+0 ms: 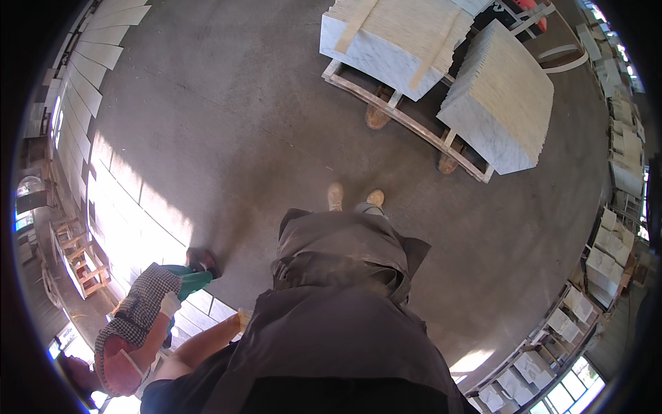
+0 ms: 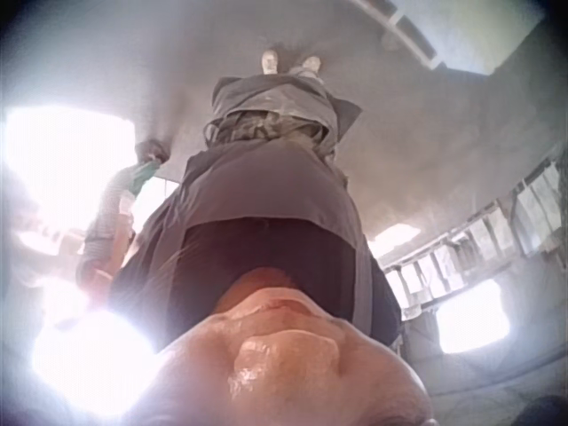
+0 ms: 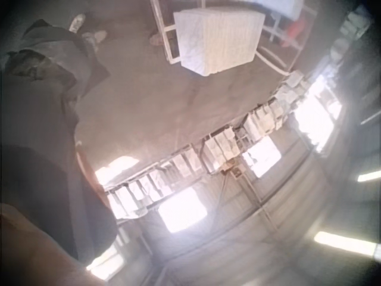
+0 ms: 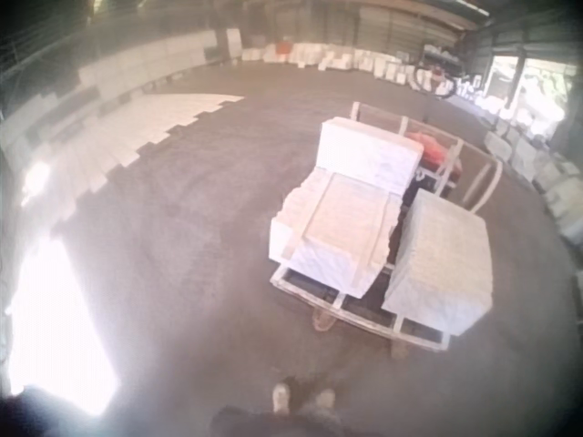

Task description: The person repeatedly picks up large rectangular tiles from a pallet and places them on the floor in a staggered pattern. The person wears gloves and carefully aligns each tile with adjacent ones. Another worker is visible nearby, also handling tiles.

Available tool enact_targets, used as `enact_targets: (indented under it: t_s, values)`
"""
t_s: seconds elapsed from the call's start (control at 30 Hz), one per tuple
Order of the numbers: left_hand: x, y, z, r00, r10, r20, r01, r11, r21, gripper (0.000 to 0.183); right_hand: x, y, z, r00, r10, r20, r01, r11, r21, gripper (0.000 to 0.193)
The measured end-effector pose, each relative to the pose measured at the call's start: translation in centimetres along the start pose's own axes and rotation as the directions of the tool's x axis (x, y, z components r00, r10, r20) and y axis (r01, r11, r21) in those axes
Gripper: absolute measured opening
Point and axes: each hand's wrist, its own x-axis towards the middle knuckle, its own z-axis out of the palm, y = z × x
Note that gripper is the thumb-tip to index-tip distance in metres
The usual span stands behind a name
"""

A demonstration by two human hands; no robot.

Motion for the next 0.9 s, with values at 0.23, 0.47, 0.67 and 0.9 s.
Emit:
enact_targets:
  t_s: [0.23, 0.47, 0.67, 0.9]
  values:
    - [0.8, -0.4, -2.7, 1.000, 0.002, 0.007, -0.003, 1.000, 0.023, 0.037, 0.2, -1.7, -0.7, 1.000, -0.003, -0.001, 0.003, 1.000, 0.003, 0.021]
    - [2.8, 1.6, -7.9, 0.999, 0.028, 0.023, -0.031, 0.993, 0.111, 0.038, 1.4, -3.9, -2.5, 1.000, -0.025, 0.005, 0.025, 0.999, 0.027, 0.022]
    - [4.0, 3.9, -11.8, 0.999, 0.027, 0.021, -0.030, 0.988, 0.153, 0.038, 2.6, -5.6, -4.2, 0.998, -0.043, 0.047, 0.042, 0.999, 0.019, 0.022]
    - [5.0, 7.5, -16.8, 0.999, 0.035, -0.002, -0.034, 0.973, 0.227, 0.039, -1.6, -10.1, -9.8, 0.977, -0.086, 0.196, 0.100, 0.993, -0.060, 0.023]
